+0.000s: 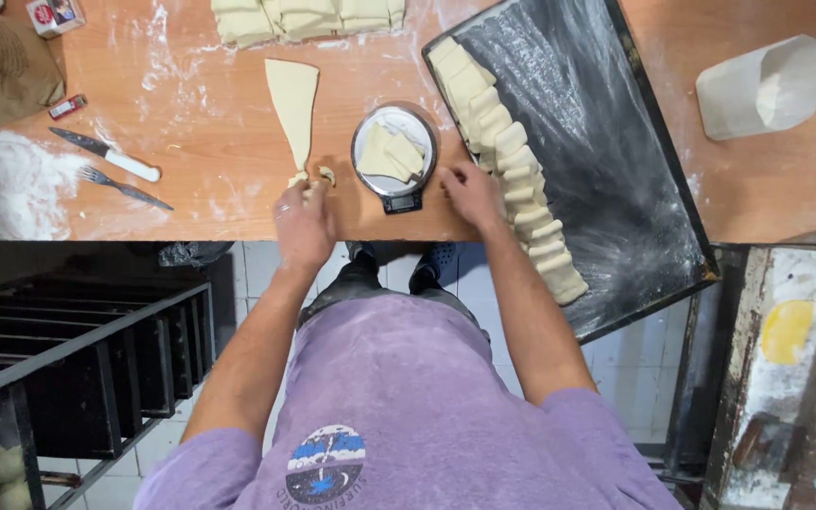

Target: Weighing small pieces of triangular dough on a digital scale and shaping them before placing them onto a baking tray.

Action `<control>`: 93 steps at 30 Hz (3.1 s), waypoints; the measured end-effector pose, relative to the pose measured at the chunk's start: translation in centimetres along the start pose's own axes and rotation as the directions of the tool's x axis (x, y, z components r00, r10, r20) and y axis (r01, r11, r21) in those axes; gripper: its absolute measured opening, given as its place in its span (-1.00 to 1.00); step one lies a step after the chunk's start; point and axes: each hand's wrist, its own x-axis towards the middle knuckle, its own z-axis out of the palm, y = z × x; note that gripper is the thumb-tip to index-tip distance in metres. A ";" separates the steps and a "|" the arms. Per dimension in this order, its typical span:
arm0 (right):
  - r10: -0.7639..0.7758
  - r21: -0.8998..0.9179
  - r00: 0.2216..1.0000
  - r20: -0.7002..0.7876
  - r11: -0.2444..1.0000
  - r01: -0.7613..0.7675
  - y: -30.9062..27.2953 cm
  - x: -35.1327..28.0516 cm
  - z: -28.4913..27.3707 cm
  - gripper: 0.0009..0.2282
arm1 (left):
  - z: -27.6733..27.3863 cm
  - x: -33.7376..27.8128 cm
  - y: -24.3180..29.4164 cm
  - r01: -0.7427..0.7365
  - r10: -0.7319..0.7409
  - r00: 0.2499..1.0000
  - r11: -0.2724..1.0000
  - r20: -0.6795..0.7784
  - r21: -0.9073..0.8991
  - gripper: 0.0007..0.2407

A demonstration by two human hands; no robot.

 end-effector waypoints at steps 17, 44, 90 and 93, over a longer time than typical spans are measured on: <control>0.049 0.517 0.967 -0.252 0.851 0.092 1.8 -4.8 -1.7 -0.78 | -0.3 15.5 2.8 -0.326 0.332 0.686 0.936 0.647 -0.134 -0.77; 0.186 0.970 0.952 -0.244 0.060 0.236 14.6 -22.7 -9.3 -0.55 | 6.8 -1.3 28.8 0.512 0.692 0.413 0.360 0.591 -0.780 -0.62; -0.232 -0.374 0.973 0.004 0.902 0.217 -20.9 17.9 19.2 -0.54 | -5.6 4.6 -15.3 0.210 -0.114 0.977 0.651 0.180 -0.730 -0.79; -0.275 -0.514 0.936 0.219 0.783 0.350 -22.3 15.8 18.0 -0.70 | -7.0 7.4 -15.4 -0.153 0.112 0.988 0.849 -0.110 -0.506 -0.59</control>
